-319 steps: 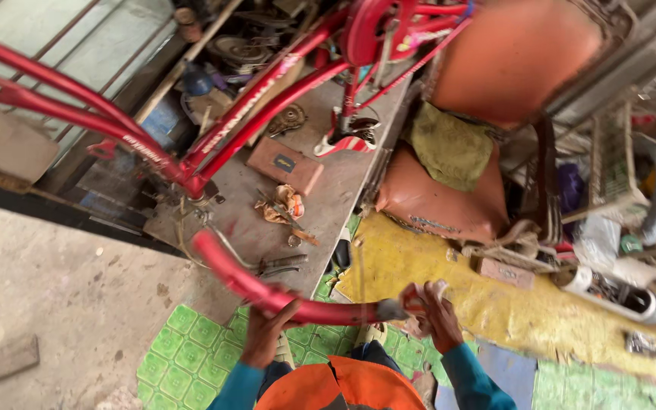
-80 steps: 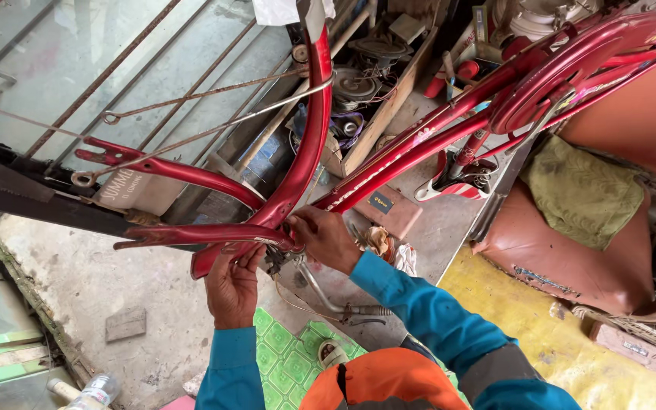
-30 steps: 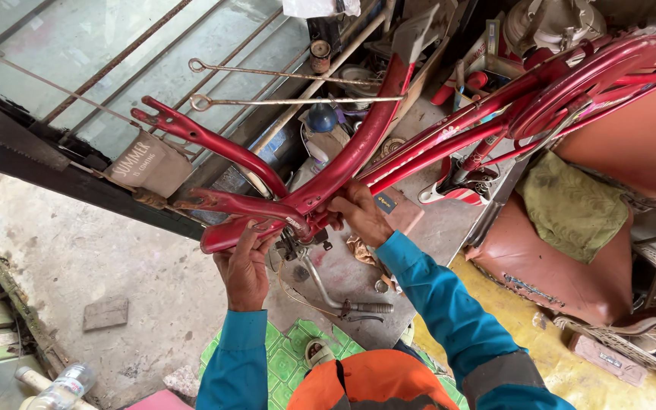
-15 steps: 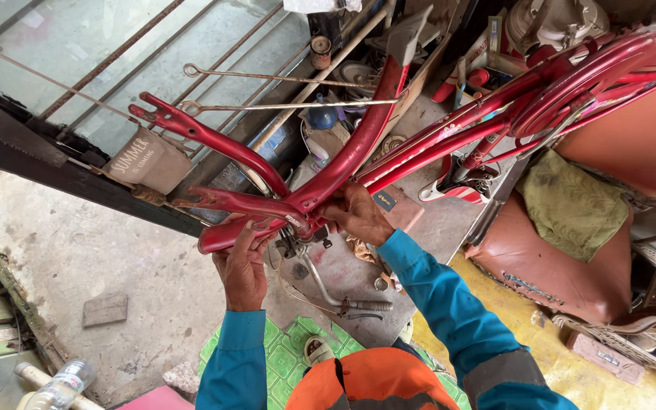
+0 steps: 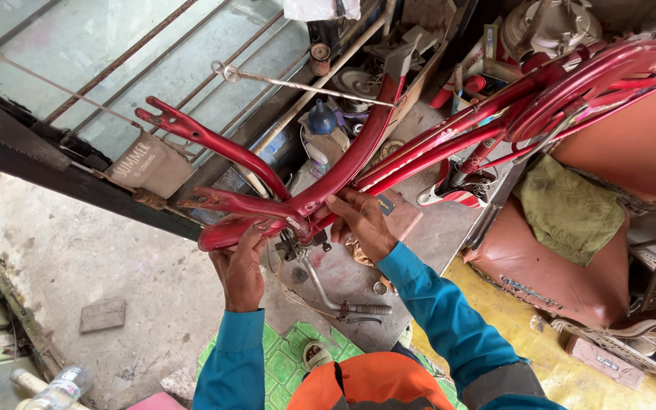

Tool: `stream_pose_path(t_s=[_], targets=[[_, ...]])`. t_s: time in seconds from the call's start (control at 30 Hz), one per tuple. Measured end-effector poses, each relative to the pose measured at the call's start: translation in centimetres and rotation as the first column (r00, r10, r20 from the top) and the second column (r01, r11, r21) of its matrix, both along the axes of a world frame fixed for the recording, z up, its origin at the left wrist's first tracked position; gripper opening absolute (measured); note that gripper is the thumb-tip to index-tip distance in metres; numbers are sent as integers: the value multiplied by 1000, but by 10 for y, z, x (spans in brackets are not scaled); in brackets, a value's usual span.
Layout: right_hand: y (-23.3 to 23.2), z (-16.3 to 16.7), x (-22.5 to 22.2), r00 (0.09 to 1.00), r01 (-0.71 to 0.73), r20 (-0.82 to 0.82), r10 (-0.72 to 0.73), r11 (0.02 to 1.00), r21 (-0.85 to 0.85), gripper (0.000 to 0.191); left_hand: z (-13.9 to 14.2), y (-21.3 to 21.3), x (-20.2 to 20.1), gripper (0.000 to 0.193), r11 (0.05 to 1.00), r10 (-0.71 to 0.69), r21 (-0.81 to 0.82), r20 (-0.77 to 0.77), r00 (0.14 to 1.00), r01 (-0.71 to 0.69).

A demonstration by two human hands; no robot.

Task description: The person wipes down a red bicycle frame with a cloth, then pours liquid from a plastic bottle onto a cloth and continues wiping the frame and chain area. They then pick up a red fender, position it against the frame, and hold it in place while working on the bicycle.

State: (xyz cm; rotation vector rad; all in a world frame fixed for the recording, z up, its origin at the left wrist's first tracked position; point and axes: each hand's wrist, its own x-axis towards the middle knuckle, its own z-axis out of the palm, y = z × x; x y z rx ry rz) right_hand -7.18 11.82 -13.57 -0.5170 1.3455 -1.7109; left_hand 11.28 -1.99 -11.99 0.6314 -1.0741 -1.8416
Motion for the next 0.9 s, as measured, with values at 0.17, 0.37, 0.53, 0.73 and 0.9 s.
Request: stream_pose_path(t_s=[0.17, 0.37, 0.53, 0.73, 0.9], targets=[[-5, 0, 2, 990, 57, 137, -43, 993, -105, 39, -3, -5, 0, 51, 1000, -7, 14, -62, 998, 7], [-6, -2, -14, 986, 58, 165, -35, 989, -138, 34, 5, -14, -1, 44, 996, -81, -51, -79, 994, 77], [-11, 5, -26, 993, 54, 117, -24, 964, -261, 33, 12, -14, -8, 51, 993, -116, -17, -55, 992, 115], [-5, 49, -37, 988, 150, 84, -130, 941, -303, 34, 14, -19, -18, 45, 995, -92, 27, -121, 988, 96], [5, 89, -49, 980, 166, -48, -195, 922, -349, 32, 26, -14, -19, 45, 980, -199, 16, -71, 977, 201]])
